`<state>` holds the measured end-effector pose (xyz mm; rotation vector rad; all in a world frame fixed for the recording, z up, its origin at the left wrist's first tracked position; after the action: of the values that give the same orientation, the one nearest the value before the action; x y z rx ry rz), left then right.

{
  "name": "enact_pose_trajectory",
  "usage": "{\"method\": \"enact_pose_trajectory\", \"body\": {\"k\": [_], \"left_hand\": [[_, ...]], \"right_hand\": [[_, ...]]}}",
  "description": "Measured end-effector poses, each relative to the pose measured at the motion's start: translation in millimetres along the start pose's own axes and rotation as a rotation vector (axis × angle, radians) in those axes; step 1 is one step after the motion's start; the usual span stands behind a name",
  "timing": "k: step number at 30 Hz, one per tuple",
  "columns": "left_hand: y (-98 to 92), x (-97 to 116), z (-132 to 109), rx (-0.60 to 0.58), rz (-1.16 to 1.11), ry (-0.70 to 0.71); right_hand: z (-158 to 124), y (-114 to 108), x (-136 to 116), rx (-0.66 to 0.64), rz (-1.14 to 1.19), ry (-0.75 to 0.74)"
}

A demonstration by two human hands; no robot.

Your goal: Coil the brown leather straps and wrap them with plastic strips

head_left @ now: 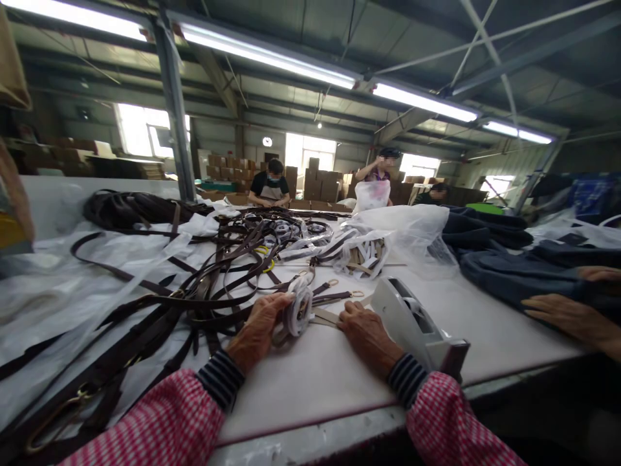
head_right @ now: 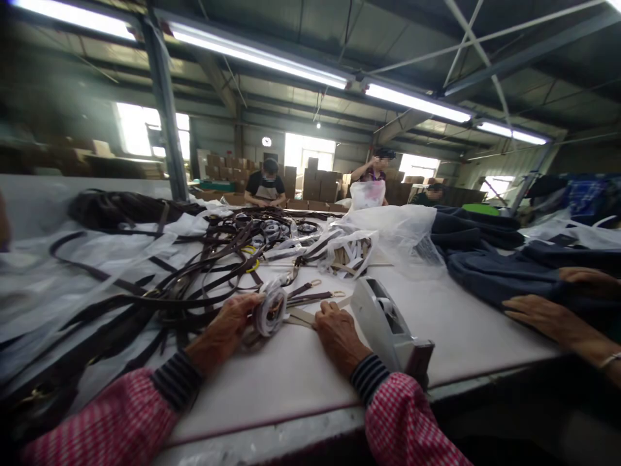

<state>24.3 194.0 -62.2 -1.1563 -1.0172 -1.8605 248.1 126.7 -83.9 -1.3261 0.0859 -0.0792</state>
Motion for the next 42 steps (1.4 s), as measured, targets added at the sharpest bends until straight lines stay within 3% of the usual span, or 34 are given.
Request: {"method": "enact_pose_trajectory", "body": {"k": [4, 10, 19, 22, 27, 29, 31, 35, 38, 42], "left_hand": [[-10.6, -13, -3, 0.043, -0.108, -0.031], [-24.5, -8, -5, 0.095, -0.193, -0.059], [-32.3, -29, 3, -0.026, -0.22, -0.053], [-29.6, -26, -2, -0.067, -0.209, -0.033], [-24.3, -15, -8, -0.043, -0.291, -0.036], [-23.8, -17, -6, -0.017, -0.32, -0.058], [-23.4, -19, -5, -0.01, -0.328, -0.089], [-20.4, -16, -7, -0.041, -0.337, -0.114], [-17.1, -10, -11, -0.074, -0.332, -0.128], [-14.0, -2, -15, -0.086, -0.309, -0.152]], "right_hand": [[-1, -3, -3, 0.0, -0.087, -0.068], [0, 1, -5, 0.049, -0.092, -0.076], [8, 15, -1, 0.354, 0.025, -0.009], [9, -7, 7, 0.492, 0.148, 0.057], [15, -74, 25, 0.66, 0.422, 0.213], [12, -91, 19, 0.658, 0.493, 0.213], [0, -95, -2, 0.581, 0.567, 0.092], [-36, -68, -55, 0.359, 0.445, -0.216], [-46, -45, -66, 0.34, 0.269, -0.223], [-40, -37, -54, 0.234, 0.2, -0.137]]}}
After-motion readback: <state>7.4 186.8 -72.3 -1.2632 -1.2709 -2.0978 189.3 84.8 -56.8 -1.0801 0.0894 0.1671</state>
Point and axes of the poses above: each hand's wrist, its own z-axis towards the middle knuckle, its own y-axis out of the palm, x = y × z, the point moved 2 cm from there along z, towards the middle knuckle, and after that the axes turned 12 degrees about y, right-handed, at the moved point
